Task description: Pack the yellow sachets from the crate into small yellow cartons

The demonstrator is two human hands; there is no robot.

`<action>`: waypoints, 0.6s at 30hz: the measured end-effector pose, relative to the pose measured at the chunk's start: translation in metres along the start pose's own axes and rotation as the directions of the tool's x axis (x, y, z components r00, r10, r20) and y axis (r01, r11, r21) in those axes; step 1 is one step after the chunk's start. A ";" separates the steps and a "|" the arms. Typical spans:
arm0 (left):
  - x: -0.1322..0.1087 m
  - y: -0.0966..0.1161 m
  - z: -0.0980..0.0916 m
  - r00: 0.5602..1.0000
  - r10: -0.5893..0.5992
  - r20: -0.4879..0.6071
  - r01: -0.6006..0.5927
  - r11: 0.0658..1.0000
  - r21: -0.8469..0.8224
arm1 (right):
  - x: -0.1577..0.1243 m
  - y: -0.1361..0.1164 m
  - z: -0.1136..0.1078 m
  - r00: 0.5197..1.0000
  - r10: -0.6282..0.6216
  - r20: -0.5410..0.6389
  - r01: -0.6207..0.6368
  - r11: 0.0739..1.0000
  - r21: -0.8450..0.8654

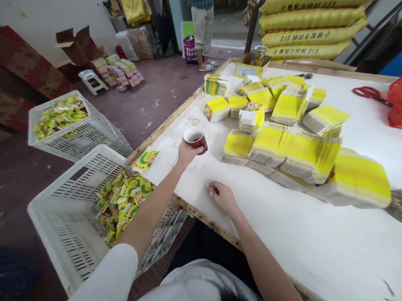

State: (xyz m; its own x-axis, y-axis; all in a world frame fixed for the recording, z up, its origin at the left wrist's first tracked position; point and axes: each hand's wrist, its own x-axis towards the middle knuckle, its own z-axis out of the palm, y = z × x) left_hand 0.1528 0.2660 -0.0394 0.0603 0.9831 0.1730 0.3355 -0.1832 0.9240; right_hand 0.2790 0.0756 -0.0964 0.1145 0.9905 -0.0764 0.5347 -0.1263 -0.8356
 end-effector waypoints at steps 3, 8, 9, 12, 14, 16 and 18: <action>0.010 0.007 -0.011 0.999 0.025 -0.021 -0.025 1.000 0.002 | 0.000 0.001 0.000 1.000 -0.002 0.001 0.002 1.000 -0.003; 0.022 -0.008 -0.042 0.993 -0.005 -0.119 0.012 0.999 0.052 | 0.000 0.001 0.001 1.000 -0.008 0.005 0.008 1.000 0.006; 0.022 -0.015 -0.048 0.990 -0.013 -0.138 0.022 0.998 0.063 | 0.000 0.000 0.001 1.000 -0.009 0.004 0.009 1.000 0.009; 0.020 -0.035 -0.062 0.981 -0.030 -0.192 0.050 0.994 0.098 | -0.001 0.000 0.002 1.000 -0.009 -0.003 0.009 1.000 0.021; 0.017 -0.045 -0.067 0.977 -0.033 -0.212 0.059 0.991 0.116 | -0.001 0.000 0.002 1.000 -0.005 -0.009 0.006 1.000 0.026; 0.015 -0.052 -0.069 0.975 -0.031 -0.220 0.060 0.990 0.129 | -0.001 0.000 0.003 1.000 -0.001 -0.013 0.001 1.000 0.030; 0.015 -0.056 -0.070 0.975 -0.026 -0.219 0.056 0.989 0.136 | -0.001 0.000 0.003 1.000 0.003 -0.015 -0.003 0.999 0.033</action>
State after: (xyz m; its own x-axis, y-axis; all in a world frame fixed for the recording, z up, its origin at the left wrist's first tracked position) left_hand 0.0689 0.2905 -0.0648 -0.1556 0.9631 0.2197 0.4631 -0.1253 0.8774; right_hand 0.2760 0.0748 -0.0984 0.1291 0.9891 -0.0706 0.5061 -0.1270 -0.8531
